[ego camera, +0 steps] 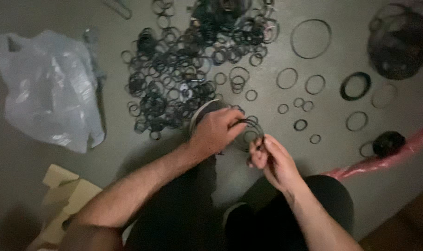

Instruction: The person sits on the floor and sorts a large pile of black rubber bands. They pick up bands from the pile, separate them, and place them into a neat stack in their hand.

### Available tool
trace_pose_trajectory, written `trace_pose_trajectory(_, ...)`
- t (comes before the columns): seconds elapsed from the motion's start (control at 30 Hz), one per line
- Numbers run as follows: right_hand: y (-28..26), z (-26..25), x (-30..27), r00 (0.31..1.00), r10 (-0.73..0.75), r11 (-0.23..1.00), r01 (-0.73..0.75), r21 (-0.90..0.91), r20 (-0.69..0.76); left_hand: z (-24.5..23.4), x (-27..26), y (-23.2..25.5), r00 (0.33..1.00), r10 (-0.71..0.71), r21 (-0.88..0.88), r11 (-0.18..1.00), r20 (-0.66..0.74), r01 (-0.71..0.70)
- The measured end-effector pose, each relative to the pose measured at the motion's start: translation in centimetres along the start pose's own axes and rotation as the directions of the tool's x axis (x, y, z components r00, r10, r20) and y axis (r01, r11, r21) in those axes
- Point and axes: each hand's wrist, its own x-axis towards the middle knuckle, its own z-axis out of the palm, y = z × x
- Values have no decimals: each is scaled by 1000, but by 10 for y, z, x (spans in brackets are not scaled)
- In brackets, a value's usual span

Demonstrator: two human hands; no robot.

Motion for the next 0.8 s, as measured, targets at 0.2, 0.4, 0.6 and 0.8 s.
trace_pose_trajectory(0.2, -7, -11, -6, 1000, 26, 999, -25, -41, 17, 12, 0, -20, 991, 15, -113, 994, 134, 0)
trace_pose_trajectory(0.4, -3, -23, -6, 992, 43, 999, -44, 4, 118, -12, -3, -21, 950, -40, -223, 968, 309, 113)
trace_pose_trajectory(0.6, -7, -25, -8, 996, 78, 994, -82, 77, 45, -56, 26, -125, 870, -273, 223, 895, -412, 386)
trace_pose_trajectory(0.8, -19, -6, -15, 992, 106, 986, -114, 125, 72, -89, 43, -161, 835, -267, 301, 844, -481, 443)
